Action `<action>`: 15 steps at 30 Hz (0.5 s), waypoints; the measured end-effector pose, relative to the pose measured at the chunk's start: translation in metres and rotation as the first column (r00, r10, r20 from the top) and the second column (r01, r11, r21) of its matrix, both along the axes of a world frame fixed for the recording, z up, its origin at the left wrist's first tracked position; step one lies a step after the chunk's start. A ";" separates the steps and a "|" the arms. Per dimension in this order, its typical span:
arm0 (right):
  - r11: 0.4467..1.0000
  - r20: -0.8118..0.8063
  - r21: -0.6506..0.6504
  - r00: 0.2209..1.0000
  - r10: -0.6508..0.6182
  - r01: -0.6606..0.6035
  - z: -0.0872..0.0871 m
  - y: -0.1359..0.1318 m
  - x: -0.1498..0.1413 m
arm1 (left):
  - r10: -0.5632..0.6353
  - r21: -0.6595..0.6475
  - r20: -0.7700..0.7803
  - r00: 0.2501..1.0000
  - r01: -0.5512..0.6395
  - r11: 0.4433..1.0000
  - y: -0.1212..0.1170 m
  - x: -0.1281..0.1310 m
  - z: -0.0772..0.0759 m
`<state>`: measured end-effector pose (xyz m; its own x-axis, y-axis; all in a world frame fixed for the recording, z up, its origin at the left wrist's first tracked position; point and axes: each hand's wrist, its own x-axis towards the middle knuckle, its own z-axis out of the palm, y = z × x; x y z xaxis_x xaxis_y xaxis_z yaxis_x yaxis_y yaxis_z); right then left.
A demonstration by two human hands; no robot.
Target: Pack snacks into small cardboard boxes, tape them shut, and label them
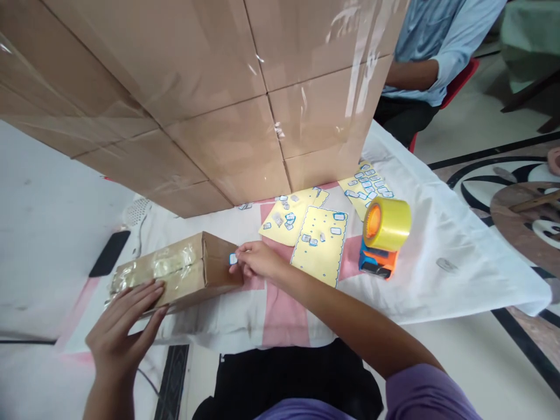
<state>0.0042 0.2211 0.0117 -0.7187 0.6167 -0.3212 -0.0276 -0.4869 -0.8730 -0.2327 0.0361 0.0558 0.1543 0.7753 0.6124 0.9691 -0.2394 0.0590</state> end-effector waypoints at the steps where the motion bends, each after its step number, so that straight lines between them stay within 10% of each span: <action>1: 1.000 -0.007 -0.009 1.000 0.006 -0.007 -0.006 -0.001 -0.008 | -0.004 0.005 -0.004 1.000 0.004 1.000 0.000 0.000 0.000; 15: 0.957 -0.025 0.289 0.999 -0.032 0.038 -0.021 -0.008 -0.022 | -0.001 -0.002 0.000 1.000 0.001 1.000 0.002 0.000 -0.001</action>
